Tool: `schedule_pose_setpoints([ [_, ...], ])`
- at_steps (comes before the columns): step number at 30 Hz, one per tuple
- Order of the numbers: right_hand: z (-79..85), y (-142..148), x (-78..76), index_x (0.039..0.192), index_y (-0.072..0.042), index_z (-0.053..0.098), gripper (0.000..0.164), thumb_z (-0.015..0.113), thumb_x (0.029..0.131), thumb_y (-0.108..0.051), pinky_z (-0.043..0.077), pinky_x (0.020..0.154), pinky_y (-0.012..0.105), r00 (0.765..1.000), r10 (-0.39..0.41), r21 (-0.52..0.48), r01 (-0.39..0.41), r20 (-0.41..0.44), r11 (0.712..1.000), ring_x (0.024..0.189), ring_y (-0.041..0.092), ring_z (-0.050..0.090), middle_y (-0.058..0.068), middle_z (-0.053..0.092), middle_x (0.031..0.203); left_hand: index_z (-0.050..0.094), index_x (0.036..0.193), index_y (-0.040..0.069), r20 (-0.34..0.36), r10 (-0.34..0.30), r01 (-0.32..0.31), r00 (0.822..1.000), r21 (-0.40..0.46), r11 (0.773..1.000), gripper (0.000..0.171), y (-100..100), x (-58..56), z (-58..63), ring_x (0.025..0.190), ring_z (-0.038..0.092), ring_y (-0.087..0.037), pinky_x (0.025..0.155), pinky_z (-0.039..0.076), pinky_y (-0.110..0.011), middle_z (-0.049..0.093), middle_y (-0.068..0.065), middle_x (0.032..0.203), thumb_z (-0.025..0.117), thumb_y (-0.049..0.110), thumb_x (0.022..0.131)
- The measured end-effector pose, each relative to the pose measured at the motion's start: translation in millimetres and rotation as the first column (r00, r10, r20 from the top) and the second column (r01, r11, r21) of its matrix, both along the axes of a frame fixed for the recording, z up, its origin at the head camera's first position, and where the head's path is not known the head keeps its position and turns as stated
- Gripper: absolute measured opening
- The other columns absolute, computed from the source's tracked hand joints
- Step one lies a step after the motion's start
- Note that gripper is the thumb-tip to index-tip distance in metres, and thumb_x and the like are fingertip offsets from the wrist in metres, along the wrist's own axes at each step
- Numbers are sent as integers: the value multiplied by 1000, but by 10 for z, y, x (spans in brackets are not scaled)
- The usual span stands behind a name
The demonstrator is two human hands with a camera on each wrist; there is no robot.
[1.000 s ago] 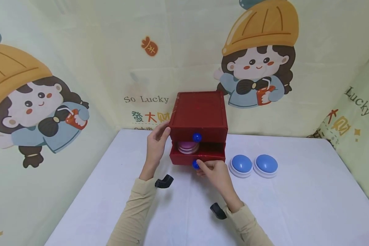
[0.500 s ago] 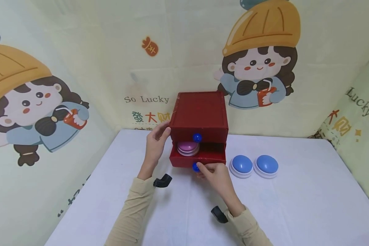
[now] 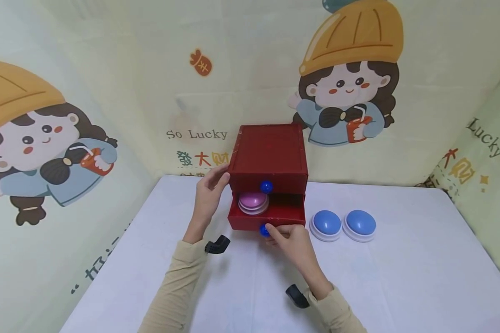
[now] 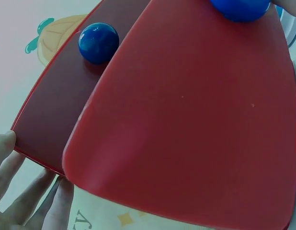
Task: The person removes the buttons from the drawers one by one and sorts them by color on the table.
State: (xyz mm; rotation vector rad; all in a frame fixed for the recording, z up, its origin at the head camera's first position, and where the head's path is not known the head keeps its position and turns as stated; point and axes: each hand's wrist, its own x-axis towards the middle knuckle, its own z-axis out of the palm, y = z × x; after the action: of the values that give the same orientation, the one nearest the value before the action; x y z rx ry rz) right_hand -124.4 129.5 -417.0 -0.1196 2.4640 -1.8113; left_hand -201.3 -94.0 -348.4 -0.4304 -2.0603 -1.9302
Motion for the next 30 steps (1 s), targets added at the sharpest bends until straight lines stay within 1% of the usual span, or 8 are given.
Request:
schedule_pose_setpoints([
  [6,10,-15,27,103,1,77,33,69,94,-30,61,73,29,1000,6,-7,-6,17,1000,81,28,75,14,76,86,58,133,-5,-1,0,0,1000,-9,1000,38,-15,-9,11,127,57,-30,102,51,-31,61,-19,133,61,10,98],
  [10,17,-20,44,103,1,77,33,69,94,-30,61,72,28,1000,11,-11,-11,17,1000,80,26,75,13,76,85,58,132,-6,7,-7,7,1000,-6,1000,37,-25,-11,27,127,57,-30,102,51,-31,61,-20,133,61,9,98],
  [17,33,-16,76,104,0,77,33,69,94,-30,61,73,29,1000,10,-8,-10,29,1000,81,26,75,13,76,86,57,132,-8,-9,-19,19,1000,-40,999,38,-40,-23,65,125,58,-32,100,52,-32,61,-21,132,61,8,98],
  [20,22,-9,90,105,0,77,32,70,93,-29,61,73,29,999,9,-13,-9,34,1000,81,25,76,12,77,87,58,132,-7,-7,-22,22,1000,-48,999,37,-47,-26,74,124,59,-31,100,52,-31,62,-21,131,61,8,98],
  [24,13,-8,117,103,-2,78,31,70,93,-30,61,73,28,999,0,-5,1,37,1000,79,22,76,10,77,85,62,131,2,-22,-13,12,1000,-55,998,36,-75,-144,-83,122,61,-24,98,53,-29,64,-14,130,63,14,98],
  [27,19,-13,141,102,-2,78,31,70,93,-31,61,73,27,999,-4,7,4,39,1000,79,22,76,10,77,84,62,132,5,-27,-7,6,1000,-57,998,36,-92,-208,-172,122,60,-23,98,54,-30,64,-12,130,64,17,98],
  [30,23,-17,163,103,-1,78,31,70,93,-30,61,73,28,999,-5,9,5,46,1000,79,24,75,10,77,85,61,132,0,-13,-7,6,1000,-65,998,36,-76,-130,-66,123,60,-27,99,53,-33,63,-17,131,62,12,98],
])
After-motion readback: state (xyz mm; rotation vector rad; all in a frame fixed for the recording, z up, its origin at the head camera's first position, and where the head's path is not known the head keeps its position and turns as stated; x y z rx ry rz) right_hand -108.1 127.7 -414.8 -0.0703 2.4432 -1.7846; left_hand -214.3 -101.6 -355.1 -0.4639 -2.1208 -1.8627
